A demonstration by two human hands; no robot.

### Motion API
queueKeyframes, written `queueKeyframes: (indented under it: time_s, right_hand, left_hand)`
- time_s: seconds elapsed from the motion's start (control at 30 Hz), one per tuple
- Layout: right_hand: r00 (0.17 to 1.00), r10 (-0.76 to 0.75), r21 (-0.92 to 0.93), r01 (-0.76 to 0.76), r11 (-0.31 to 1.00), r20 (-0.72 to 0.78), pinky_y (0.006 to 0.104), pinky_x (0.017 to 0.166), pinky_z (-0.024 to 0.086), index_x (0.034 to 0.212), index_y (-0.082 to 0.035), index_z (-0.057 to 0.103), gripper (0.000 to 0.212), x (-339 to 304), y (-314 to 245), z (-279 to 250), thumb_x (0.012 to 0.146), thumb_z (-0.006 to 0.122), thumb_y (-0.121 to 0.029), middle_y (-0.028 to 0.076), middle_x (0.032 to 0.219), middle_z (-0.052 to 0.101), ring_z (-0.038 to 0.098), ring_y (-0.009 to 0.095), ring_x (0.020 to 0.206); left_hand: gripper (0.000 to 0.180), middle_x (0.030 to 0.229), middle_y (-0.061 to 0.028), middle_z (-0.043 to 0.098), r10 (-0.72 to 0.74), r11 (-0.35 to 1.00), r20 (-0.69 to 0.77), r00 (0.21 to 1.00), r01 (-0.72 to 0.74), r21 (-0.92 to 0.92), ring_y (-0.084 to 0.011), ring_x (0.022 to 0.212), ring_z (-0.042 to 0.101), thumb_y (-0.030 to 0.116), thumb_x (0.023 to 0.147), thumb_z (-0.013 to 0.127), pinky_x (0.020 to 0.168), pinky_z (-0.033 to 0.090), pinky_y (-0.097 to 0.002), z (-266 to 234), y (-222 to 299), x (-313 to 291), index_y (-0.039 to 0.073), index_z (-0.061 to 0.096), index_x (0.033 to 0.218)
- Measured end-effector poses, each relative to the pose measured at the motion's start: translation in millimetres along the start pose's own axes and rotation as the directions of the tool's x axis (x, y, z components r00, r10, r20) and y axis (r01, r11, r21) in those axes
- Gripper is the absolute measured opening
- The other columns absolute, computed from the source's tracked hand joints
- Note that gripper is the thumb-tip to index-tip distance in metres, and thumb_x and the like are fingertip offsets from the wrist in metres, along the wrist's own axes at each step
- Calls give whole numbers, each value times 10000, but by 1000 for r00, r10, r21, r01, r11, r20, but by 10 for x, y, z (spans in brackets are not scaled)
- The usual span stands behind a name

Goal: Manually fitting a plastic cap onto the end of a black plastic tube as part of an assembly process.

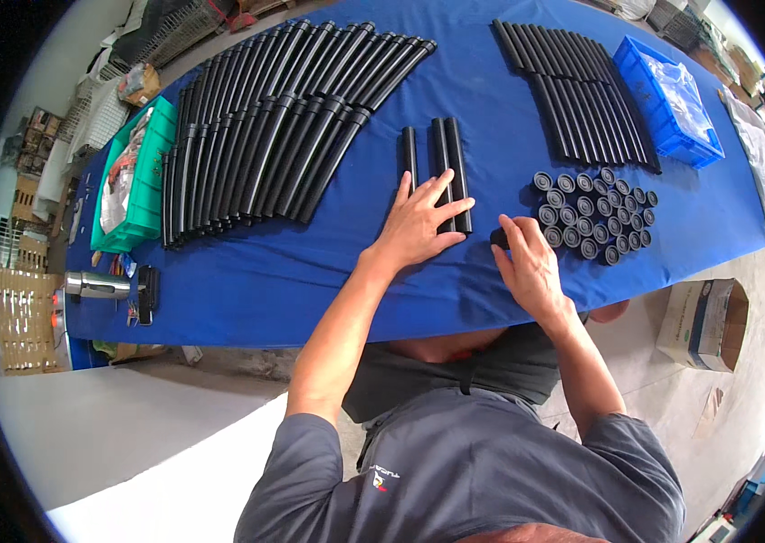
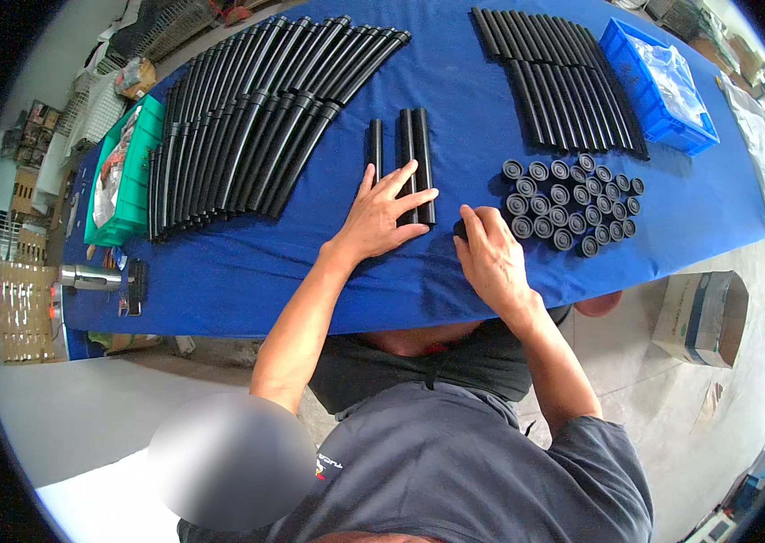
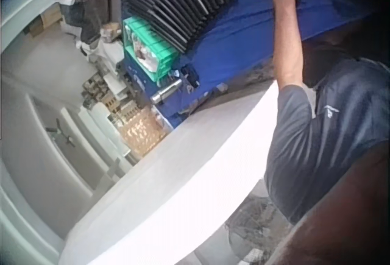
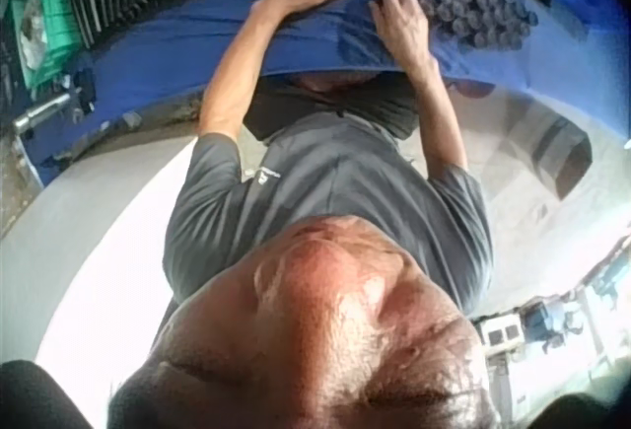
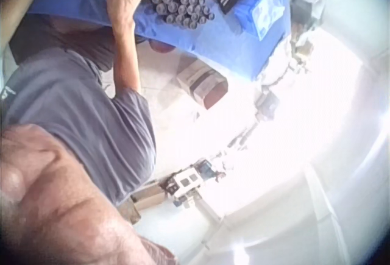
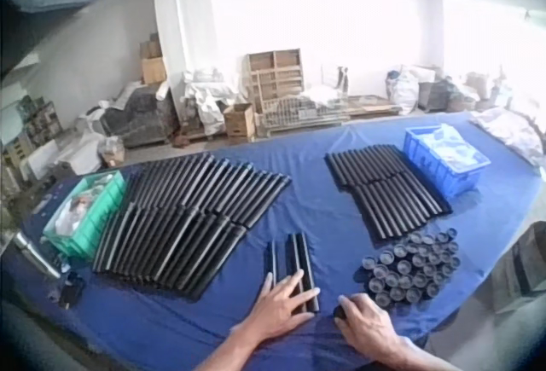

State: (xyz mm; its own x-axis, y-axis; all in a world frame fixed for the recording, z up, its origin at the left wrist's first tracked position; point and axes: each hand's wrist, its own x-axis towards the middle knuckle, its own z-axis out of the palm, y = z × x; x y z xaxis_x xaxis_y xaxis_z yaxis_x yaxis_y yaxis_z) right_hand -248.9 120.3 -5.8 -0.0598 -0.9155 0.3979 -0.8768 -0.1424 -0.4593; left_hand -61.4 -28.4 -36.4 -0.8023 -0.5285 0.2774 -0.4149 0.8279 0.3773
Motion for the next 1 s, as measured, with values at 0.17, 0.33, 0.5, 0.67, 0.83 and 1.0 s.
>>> queueKeyframes:
  time_s: [0.17,0.33,0.5,0.67,0.83,1.0]
  right_hand:
    - [998,-4,-48,7,999,60,427,844,537,1320,20,512,515,-50,110,163,846,693,-63,196,1131,560,617,362,1004]
    - [987,158,-45,-157,987,25,439,850,547,1370,14,479,616,-52,-148,13,819,731,-97,220,1231,543,613,384,1063]
    - [998,22,212,-11,977,-51,423,829,556,1304,33,527,569,-180,-346,-46,791,757,-56,227,1147,598,634,399,1016]
    - [989,31,425,-91,901,145,389,679,558,1254,28,559,467,-290,-393,253,834,738,-69,176,1038,627,661,295,751]
    - [965,41,533,-179,827,260,386,659,547,1218,27,579,387,-270,-474,291,857,702,-41,172,955,637,660,287,726]
    - [976,-17,619,-123,776,215,395,698,549,1198,32,591,341,-293,-506,395,872,670,-28,189,932,648,677,324,802]
  left_hand:
    - [1025,1622,-185,252,-7,999,-11,1000,7,38,-358,1471,314,669,730,725,1180,186,-644,-38,-28,-50,232,325,1566]
    - [1099,1609,-248,223,-91,996,-21,996,91,-5,-396,1468,296,731,775,640,1187,213,-602,-107,-64,-214,68,260,1564]
    - [624,1454,-240,486,-203,971,-218,954,168,-170,-388,1322,506,252,900,695,1103,427,-419,-198,-115,-389,20,470,1434]
    - [506,1333,-135,611,-210,977,-167,963,211,-11,-328,1201,604,-16,794,656,985,537,-414,-324,82,-477,68,596,1289]
    - [404,1237,-150,653,-247,965,-133,960,256,53,-335,1141,620,-40,772,626,914,566,-428,-355,602,-784,9,631,1174]
    - [445,1172,-178,662,-294,955,-33,955,292,-56,-350,1088,634,-97,724,595,915,549,-444,-386,932,-1093,-20,625,1161]
